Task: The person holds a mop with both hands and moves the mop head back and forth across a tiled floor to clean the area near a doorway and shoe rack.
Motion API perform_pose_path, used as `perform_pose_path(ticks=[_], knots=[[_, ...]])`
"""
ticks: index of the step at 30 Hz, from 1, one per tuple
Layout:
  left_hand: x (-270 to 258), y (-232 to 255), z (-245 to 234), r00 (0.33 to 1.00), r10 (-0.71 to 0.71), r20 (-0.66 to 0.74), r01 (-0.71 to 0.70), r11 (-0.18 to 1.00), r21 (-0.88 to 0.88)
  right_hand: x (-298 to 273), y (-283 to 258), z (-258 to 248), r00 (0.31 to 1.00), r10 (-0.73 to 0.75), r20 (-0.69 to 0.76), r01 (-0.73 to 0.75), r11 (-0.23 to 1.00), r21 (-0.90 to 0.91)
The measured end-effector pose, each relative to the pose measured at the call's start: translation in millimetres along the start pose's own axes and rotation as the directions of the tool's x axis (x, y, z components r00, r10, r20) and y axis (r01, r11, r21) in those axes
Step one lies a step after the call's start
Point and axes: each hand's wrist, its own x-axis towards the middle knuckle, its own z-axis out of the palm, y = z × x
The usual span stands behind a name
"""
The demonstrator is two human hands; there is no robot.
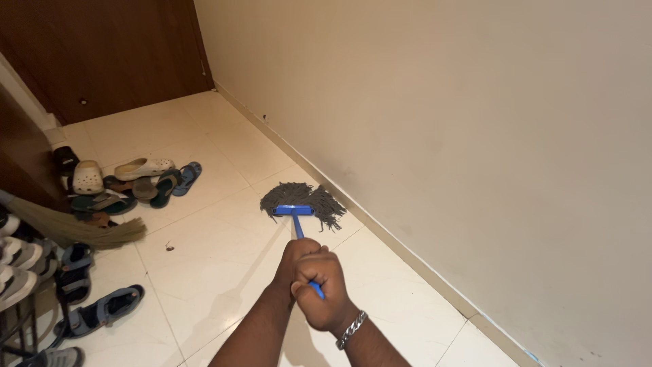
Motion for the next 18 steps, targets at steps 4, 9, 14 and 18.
perform_pose_path(ticks=[4,9,14,18], knots=[[-3,33,-13,0.999,0.035,-0.006,-0.035,0.998,0.050,16,-28,3,0.999,-0.040,0.007,0.039,0.994,0.103],[-27,70,-14,0.998,0.041,-0.047,-0.037,0.996,0.082,20,-55,6,1.000,0.010,0.009,-0.012,0.975,0.220],[-36,98,-25,0.991,0.060,-0.124,-0.046,0.993,0.113,28,-75,12,1.000,-0.020,0.001,0.019,0.967,0.255],[-41,105,-26,0.982,0.068,-0.174,-0.048,0.992,0.116,36,-86,16,1.000,-0.029,-0.003,0.028,0.956,0.291]])
